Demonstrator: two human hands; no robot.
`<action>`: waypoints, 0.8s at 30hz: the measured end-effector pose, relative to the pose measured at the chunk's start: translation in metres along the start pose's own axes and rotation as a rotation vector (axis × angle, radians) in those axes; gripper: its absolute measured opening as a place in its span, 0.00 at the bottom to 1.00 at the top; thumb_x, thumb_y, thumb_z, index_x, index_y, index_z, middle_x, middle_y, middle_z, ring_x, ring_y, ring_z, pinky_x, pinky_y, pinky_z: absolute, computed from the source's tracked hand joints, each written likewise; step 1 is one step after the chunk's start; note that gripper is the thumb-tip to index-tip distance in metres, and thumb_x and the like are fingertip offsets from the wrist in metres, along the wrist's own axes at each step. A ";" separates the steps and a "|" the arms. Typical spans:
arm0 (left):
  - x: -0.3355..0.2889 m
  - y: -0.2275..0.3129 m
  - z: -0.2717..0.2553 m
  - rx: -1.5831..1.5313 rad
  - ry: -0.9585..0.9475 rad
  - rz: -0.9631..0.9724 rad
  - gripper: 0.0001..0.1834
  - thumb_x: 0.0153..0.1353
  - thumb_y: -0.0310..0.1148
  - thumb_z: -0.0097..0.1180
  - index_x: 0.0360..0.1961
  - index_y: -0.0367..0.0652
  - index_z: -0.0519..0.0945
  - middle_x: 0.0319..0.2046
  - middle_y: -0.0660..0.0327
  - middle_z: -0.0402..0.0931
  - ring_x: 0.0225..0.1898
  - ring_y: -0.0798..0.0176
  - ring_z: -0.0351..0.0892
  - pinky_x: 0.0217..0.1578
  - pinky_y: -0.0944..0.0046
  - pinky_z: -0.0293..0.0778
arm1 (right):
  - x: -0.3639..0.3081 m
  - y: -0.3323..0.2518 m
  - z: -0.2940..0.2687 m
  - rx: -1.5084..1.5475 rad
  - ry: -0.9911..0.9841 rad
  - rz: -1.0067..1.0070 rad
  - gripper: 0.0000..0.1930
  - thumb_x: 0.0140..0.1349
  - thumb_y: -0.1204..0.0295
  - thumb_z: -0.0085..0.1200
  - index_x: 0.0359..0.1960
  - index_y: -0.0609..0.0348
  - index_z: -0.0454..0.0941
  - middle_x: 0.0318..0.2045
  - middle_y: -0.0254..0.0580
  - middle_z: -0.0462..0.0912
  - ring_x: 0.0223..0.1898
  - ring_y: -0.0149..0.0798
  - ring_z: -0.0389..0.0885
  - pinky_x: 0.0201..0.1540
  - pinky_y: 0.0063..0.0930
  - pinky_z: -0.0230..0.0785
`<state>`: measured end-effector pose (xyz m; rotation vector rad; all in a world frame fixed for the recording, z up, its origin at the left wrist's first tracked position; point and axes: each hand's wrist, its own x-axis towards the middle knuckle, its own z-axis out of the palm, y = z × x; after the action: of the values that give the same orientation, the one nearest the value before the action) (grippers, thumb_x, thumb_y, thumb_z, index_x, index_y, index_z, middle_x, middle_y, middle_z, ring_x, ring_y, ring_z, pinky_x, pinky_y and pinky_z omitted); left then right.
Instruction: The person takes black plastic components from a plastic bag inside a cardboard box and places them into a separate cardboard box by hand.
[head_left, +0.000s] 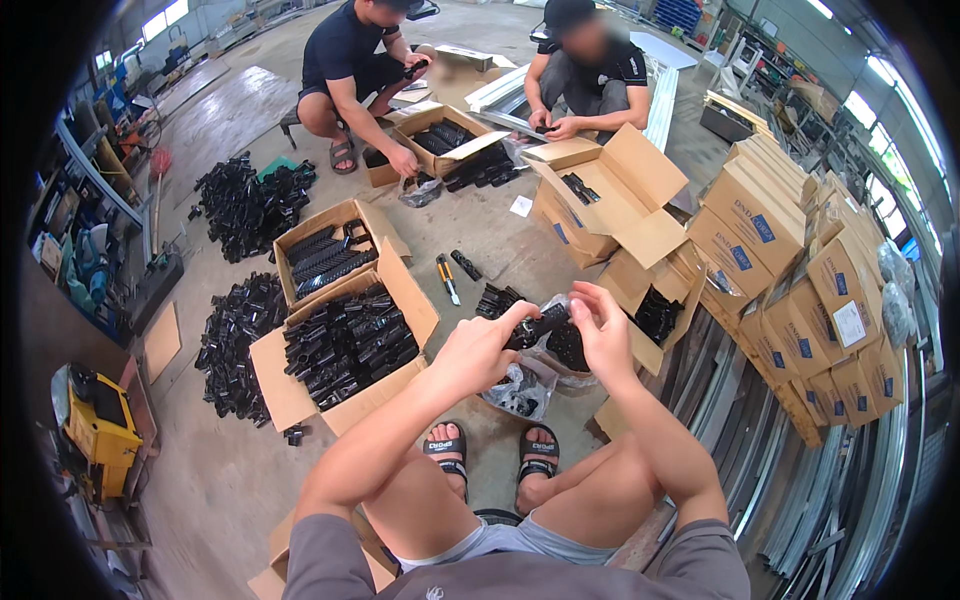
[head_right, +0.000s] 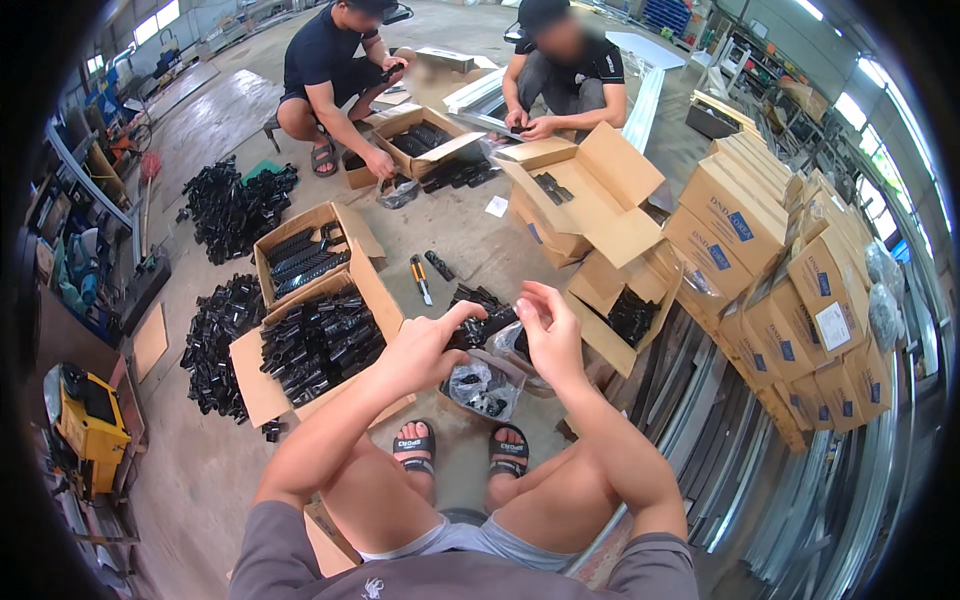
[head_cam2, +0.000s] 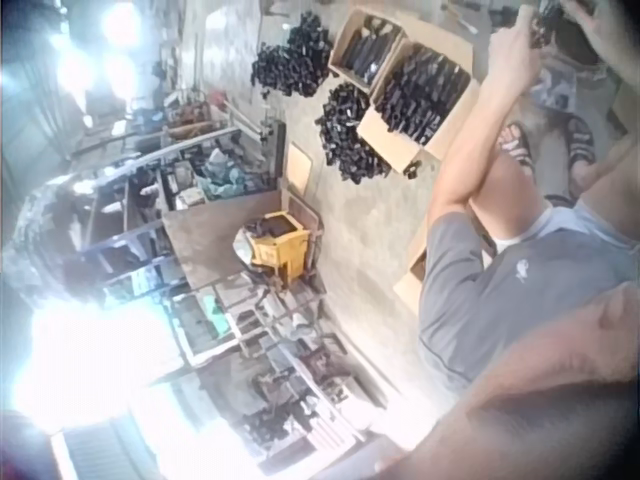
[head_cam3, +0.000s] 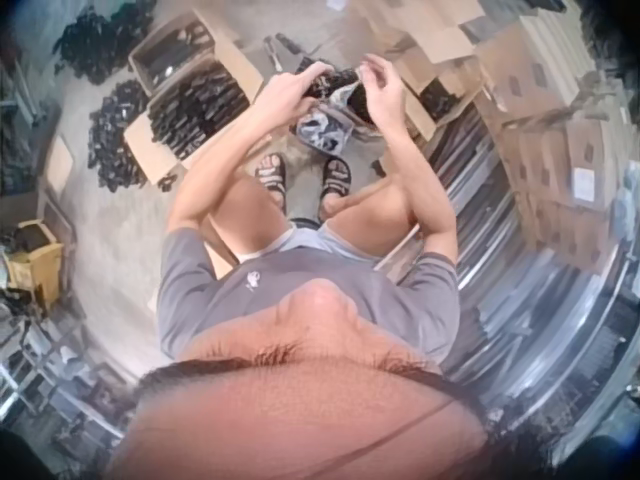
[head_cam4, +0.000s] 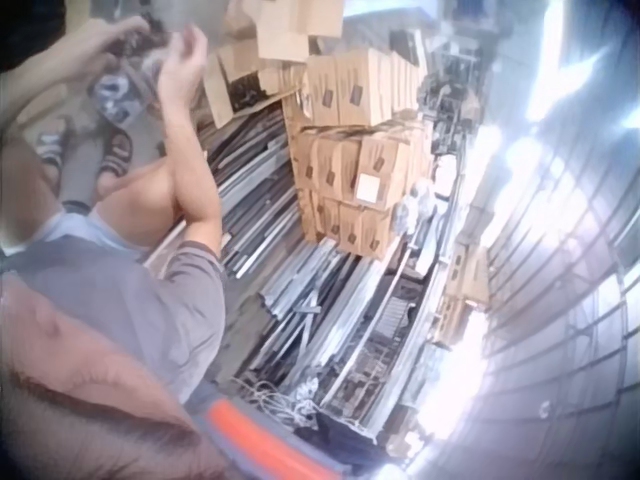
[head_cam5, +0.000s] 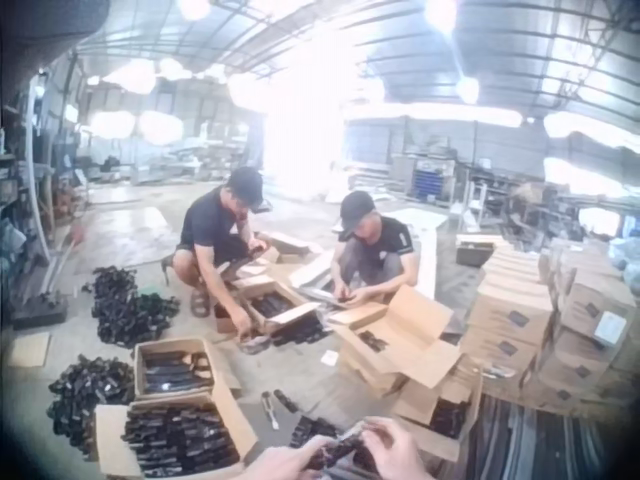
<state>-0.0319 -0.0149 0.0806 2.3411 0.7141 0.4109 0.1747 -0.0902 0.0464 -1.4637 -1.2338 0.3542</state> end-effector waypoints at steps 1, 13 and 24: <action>0.001 0.001 -0.001 -0.059 -0.007 -0.017 0.32 0.52 0.26 0.66 0.59 0.49 0.68 0.31 0.45 0.83 0.37 0.38 0.84 0.38 0.48 0.78 | 0.001 0.005 -0.002 0.186 -0.002 0.252 0.12 0.70 0.67 0.55 0.48 0.63 0.81 0.44 0.44 0.83 0.44 0.34 0.82 0.44 0.27 0.75; 0.019 -0.043 0.015 -0.659 0.172 -0.131 0.29 0.59 0.12 0.59 0.62 0.41 0.71 0.64 0.61 0.71 0.53 0.69 0.78 0.50 0.65 0.77 | -0.055 0.230 0.051 -1.036 -1.335 0.137 0.11 0.57 0.69 0.55 0.37 0.54 0.88 0.42 0.49 0.87 0.44 0.52 0.87 0.48 0.46 0.78; 0.008 -0.046 0.005 -0.528 0.166 -0.223 0.31 0.57 0.30 0.68 0.63 0.57 0.74 0.51 0.48 0.83 0.57 0.49 0.81 0.53 0.54 0.77 | -0.171 0.305 0.135 -0.886 -0.804 0.585 0.14 0.57 0.70 0.56 0.43 0.57 0.86 0.44 0.59 0.85 0.48 0.57 0.85 0.51 0.49 0.78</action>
<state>-0.0411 0.0164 0.0476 1.7289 0.8183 0.6136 0.1477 -0.1024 -0.3269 -2.6147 -1.6714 0.9330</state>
